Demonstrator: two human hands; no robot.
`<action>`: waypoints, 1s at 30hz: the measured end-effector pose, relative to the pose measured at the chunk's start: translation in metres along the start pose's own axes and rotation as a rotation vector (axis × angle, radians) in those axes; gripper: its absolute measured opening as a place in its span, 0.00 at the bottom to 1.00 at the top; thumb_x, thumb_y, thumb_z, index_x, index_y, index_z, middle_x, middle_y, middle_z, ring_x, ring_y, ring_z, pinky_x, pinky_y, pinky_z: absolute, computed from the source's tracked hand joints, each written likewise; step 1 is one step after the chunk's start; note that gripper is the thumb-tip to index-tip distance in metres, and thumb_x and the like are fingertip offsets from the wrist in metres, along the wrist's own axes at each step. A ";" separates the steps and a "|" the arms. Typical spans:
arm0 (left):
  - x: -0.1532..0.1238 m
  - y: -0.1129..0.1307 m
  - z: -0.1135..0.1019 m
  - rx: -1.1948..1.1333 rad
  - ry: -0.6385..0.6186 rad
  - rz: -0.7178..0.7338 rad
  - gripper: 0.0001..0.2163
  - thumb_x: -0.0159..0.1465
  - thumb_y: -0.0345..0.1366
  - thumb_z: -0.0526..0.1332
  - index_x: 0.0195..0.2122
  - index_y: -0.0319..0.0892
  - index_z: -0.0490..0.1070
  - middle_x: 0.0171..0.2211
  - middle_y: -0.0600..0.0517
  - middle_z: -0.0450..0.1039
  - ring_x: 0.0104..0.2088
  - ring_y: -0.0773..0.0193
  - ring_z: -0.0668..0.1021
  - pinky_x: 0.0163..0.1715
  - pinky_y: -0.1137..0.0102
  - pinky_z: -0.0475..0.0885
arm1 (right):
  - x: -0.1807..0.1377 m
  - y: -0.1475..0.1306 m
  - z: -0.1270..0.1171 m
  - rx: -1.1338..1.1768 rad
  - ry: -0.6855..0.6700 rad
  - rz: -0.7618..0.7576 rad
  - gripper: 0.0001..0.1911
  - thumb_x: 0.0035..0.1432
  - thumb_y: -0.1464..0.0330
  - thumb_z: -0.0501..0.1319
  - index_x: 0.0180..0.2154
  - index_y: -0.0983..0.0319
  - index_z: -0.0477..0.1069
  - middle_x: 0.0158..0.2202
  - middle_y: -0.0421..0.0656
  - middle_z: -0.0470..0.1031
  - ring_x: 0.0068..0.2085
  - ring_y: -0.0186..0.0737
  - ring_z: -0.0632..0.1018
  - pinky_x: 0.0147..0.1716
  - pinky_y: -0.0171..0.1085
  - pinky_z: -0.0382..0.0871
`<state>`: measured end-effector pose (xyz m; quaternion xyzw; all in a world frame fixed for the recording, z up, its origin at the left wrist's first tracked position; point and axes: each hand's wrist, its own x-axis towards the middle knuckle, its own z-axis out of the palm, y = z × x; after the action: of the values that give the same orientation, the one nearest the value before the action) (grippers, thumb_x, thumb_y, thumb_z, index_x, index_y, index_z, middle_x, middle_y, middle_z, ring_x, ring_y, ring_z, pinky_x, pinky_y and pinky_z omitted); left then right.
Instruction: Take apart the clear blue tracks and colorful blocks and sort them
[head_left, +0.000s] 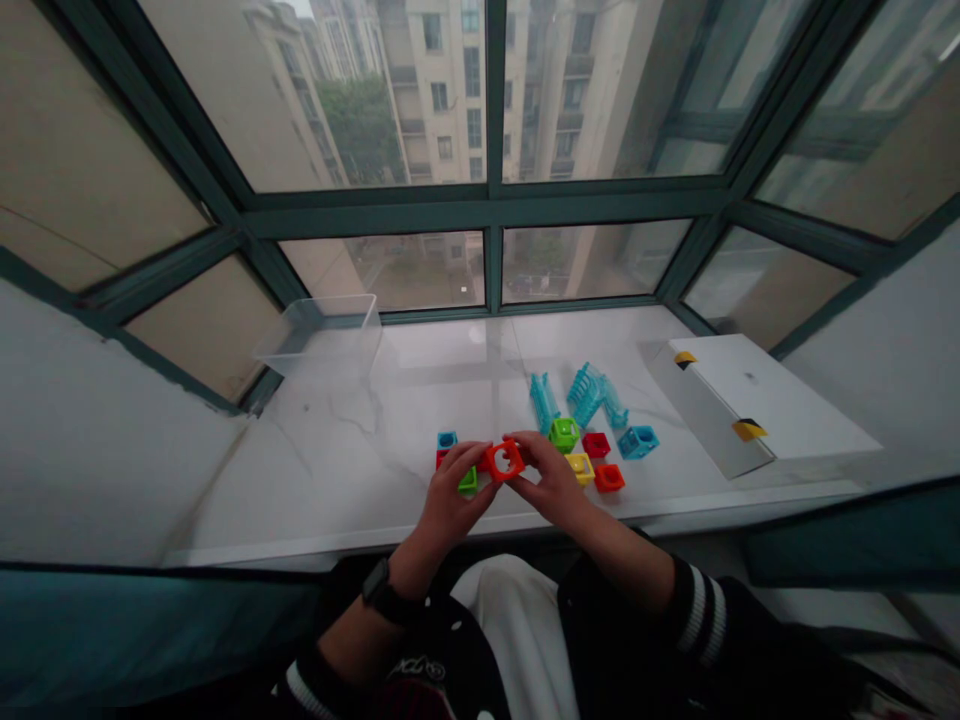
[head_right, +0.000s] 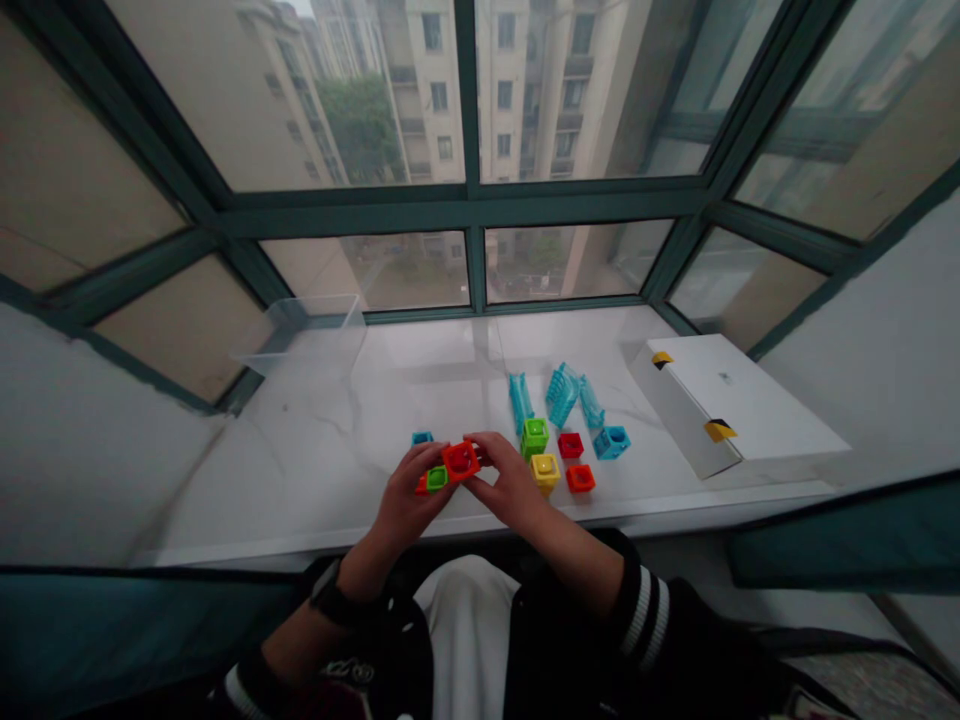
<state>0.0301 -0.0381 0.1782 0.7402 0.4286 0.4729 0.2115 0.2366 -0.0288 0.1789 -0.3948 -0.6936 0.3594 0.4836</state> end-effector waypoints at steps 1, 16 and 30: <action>0.000 0.001 0.000 0.008 0.000 0.013 0.22 0.66 0.36 0.68 0.61 0.48 0.71 0.55 0.45 0.75 0.56 0.55 0.79 0.56 0.56 0.78 | 0.000 -0.001 -0.002 -0.006 -0.001 -0.016 0.24 0.64 0.63 0.69 0.60 0.53 0.71 0.56 0.48 0.75 0.52 0.45 0.81 0.53 0.46 0.79; 0.005 0.013 0.007 0.120 0.114 0.095 0.22 0.65 0.37 0.70 0.60 0.52 0.72 0.49 0.46 0.71 0.50 0.55 0.78 0.52 0.57 0.79 | -0.002 -0.002 0.011 0.321 0.023 0.186 0.25 0.57 0.55 0.73 0.52 0.56 0.71 0.50 0.45 0.79 0.51 0.46 0.82 0.55 0.46 0.78; 0.003 0.001 0.012 -0.504 -0.156 -0.321 0.24 0.65 0.46 0.69 0.60 0.45 0.71 0.51 0.43 0.80 0.51 0.52 0.83 0.55 0.55 0.79 | 0.006 -0.026 -0.027 -0.179 -0.042 -0.069 0.18 0.59 0.66 0.70 0.51 0.56 0.73 0.47 0.45 0.77 0.49 0.46 0.79 0.51 0.46 0.75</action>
<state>0.0423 -0.0354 0.1749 0.6213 0.3920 0.4667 0.4925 0.2559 -0.0315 0.2113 -0.4047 -0.7462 0.2871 0.4438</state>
